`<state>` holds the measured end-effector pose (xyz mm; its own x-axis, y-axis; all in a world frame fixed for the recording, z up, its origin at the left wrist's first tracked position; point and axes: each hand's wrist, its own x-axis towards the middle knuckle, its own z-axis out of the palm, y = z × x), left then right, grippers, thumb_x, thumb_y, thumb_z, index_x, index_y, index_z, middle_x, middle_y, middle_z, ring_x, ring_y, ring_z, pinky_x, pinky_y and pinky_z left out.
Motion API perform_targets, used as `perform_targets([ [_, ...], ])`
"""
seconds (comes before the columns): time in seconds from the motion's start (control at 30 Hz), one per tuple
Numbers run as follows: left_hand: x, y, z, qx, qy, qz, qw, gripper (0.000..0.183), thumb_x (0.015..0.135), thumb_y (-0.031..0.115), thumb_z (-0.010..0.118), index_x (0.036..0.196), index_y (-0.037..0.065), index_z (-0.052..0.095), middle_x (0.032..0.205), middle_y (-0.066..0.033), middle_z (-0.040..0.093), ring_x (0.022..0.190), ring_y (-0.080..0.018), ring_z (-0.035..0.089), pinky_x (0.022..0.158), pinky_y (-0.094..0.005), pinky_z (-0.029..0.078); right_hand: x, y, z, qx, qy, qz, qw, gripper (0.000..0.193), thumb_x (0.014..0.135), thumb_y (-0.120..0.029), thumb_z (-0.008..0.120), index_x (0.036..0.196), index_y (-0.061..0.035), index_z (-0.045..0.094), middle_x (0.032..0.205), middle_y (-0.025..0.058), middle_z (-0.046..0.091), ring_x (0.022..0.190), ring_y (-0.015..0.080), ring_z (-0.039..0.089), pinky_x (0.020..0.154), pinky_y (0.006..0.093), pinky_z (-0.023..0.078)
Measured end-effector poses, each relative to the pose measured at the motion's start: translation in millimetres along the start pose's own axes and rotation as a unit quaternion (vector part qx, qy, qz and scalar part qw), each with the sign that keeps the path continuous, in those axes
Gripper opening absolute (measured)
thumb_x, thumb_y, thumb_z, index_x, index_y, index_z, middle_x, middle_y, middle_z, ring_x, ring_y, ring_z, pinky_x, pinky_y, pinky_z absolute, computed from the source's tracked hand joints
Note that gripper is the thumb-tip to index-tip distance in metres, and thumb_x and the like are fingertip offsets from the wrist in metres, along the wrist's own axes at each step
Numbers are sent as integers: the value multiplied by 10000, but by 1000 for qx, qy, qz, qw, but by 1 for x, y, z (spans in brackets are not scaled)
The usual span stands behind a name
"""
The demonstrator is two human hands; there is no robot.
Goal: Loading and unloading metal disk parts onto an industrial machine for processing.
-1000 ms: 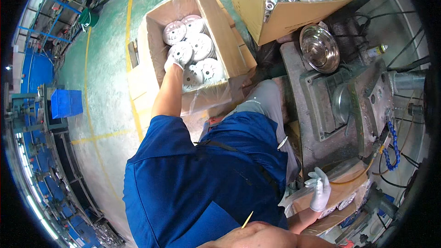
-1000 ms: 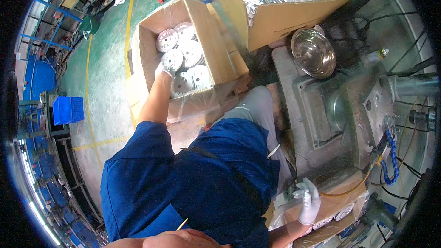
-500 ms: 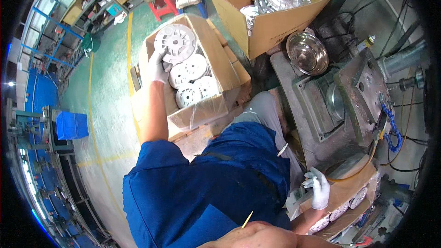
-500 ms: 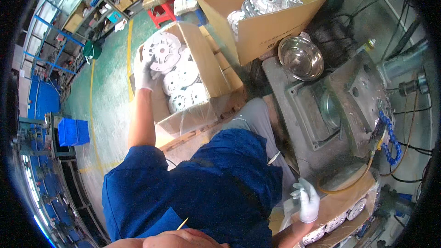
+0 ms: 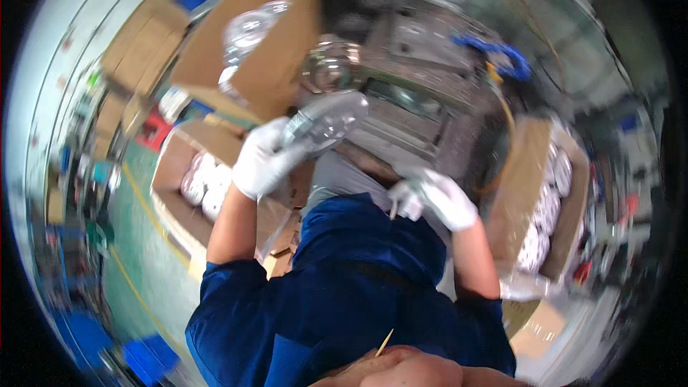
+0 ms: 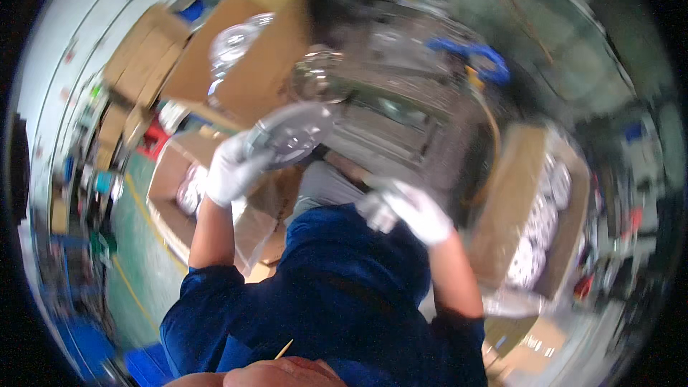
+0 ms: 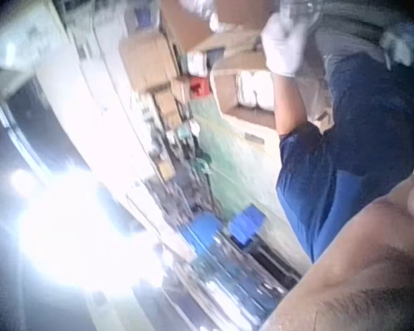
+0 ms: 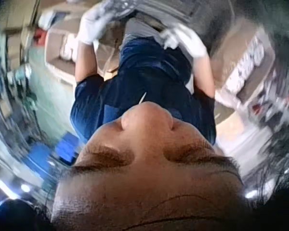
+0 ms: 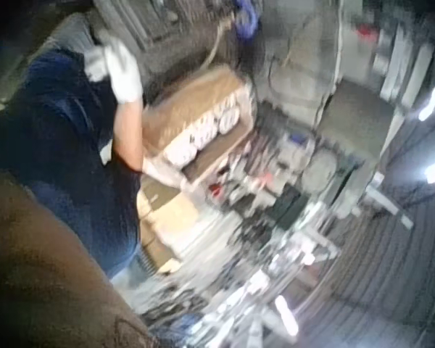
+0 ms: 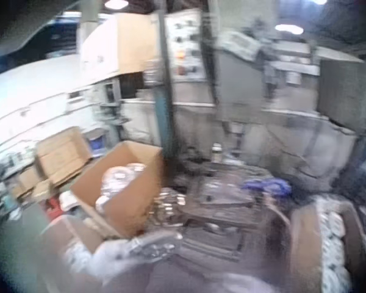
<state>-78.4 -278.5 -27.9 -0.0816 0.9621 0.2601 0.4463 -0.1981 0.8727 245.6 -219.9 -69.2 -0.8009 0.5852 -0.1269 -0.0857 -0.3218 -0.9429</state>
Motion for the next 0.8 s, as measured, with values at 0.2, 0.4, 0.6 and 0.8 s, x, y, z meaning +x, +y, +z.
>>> perform_targets([
  [0.2,25,45,91,416,-242,315,818,522,744,246,661,1242,158,532,793,-42,568,640,-219,577,538,-339,454,19,15,-8,353,107,-66,927,496,911,-389,510,1200,10,457,995,141,601,731,228,649,527,322,549],
  [0.4,44,68,82,254,-202,217,921,806,627,320,782,1306,35,456,1084,-215,545,1007,-356,539,888,-406,431,5,22,-23,233,220,-108,941,351,845,-91,564,1168,25,489,950,96,616,724,161,617,518,265,500],
  [0.6,70,31,118,5,-123,23,992,913,699,235,786,1389,-56,262,1225,-192,495,1166,-232,478,973,-339,405,22,14,-26,172,155,-111,966,426,845,-95,568,1232,45,461,1024,90,613,844,137,611,622,236,511],
  [0.8,96,8,110,-153,-126,-60,978,595,696,71,778,1189,-61,474,1110,-135,585,1011,-166,577,873,-298,490,26,3,-31,81,143,-35,986,378,946,-260,497,1196,22,478,1019,123,632,674,131,618,570,212,502],
])
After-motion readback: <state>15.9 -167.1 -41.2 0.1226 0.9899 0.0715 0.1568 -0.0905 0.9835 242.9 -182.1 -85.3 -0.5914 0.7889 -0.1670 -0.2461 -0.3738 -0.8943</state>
